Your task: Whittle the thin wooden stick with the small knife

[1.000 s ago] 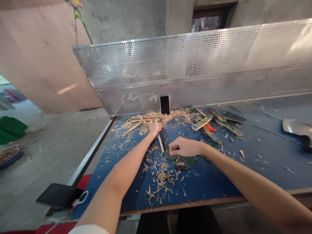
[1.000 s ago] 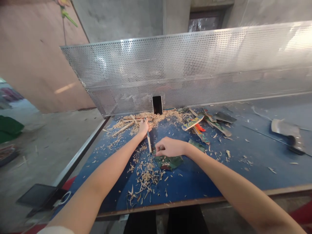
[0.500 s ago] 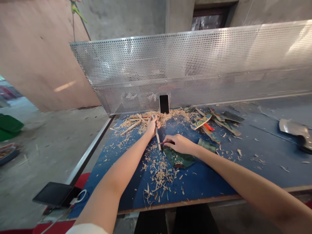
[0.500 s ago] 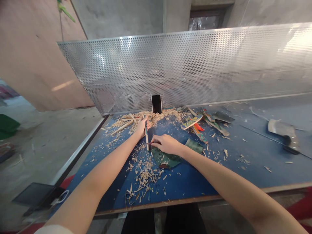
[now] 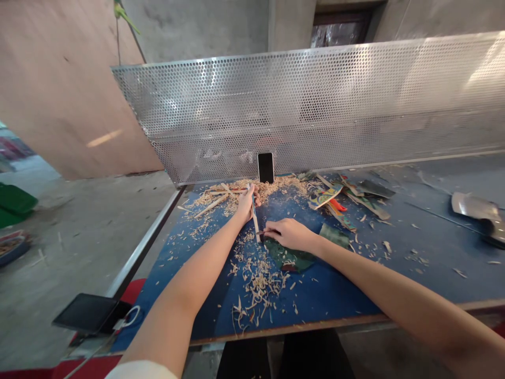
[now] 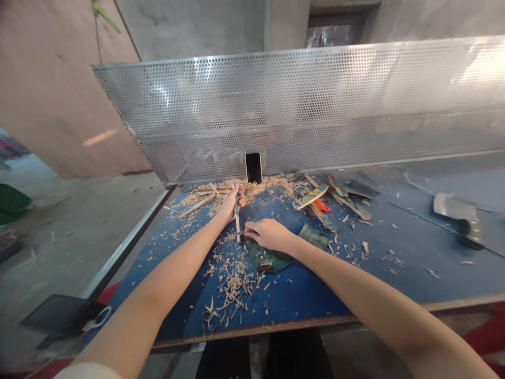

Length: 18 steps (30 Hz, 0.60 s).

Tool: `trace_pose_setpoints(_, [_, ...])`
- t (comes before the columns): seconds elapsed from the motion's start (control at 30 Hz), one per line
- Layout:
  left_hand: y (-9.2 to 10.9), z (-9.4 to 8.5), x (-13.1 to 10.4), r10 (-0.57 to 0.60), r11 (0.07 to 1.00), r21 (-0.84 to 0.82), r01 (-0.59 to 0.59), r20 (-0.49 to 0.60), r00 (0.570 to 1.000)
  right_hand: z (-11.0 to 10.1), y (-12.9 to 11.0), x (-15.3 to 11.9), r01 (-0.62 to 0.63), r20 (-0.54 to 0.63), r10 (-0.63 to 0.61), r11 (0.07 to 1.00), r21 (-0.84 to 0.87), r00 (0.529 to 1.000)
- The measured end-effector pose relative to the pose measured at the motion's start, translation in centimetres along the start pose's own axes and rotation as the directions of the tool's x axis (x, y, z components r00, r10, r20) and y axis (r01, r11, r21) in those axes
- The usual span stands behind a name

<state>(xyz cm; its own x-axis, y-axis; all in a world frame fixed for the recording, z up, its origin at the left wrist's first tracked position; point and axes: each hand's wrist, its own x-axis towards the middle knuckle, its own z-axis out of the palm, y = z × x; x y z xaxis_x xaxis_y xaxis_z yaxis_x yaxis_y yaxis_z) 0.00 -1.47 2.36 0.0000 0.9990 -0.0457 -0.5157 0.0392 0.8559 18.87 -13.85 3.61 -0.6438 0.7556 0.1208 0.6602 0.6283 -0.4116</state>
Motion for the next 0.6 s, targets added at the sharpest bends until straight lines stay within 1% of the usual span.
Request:
trace_pose_setpoints(0.07, [-0.1, -0.1, 0.1, -0.012, 1.0, -0.021, 0.012, 0.0, 1.0, 0.1, -0.1, 0.0, -0.008, 0.002, 0.008, 0.999, -0.033, 1.0])
trace_pose_setpoints(0.17, [-0.1, -0.3, 0.1, -0.063, 0.997, -0.044, 0.064, 0.023, 0.998, 0.5, -0.1, -0.1, -0.038, -0.01, 0.038, 0.997, -0.06, 0.999])
trace_pose_setpoints(0.27, [-0.1, -0.5, 0.1, -0.103, 0.992, -0.064, 0.106, 0.041, 0.994, 1.1, -0.2, -0.2, -0.068, -0.026, 0.067, 0.997, -0.043, 0.997])
trace_pose_setpoints(0.37, [0.0, -0.6, 0.0, -0.103, 0.991, -0.077, 0.105, 0.032, 0.994, 1.2, -0.5, -0.3, -0.107, -0.013, 0.106, 0.994, -0.004, 0.994])
trace_pose_setpoints(0.47, [-0.1, -0.5, 0.2, -0.099, 0.992, -0.075, 0.1, 0.016, 0.995, 0.6, -0.8, -0.1, -0.104, 0.029, 0.103, 0.994, 0.018, 0.994])
trace_pose_setpoints(0.57, [-0.3, -0.5, 0.5, -0.109, 0.992, -0.059, 0.109, 0.004, 0.994, -0.4, -0.8, 0.0, -0.059, 0.056, 0.058, 0.998, 0.019, 0.997])
trace_pose_setpoints(0.6, [-0.3, -0.5, 0.5, -0.114, 0.992, -0.054, 0.114, 0.001, 0.993, -0.8, -0.8, 0.0, -0.041, 0.082, 0.038, 0.999, 0.034, 0.996])
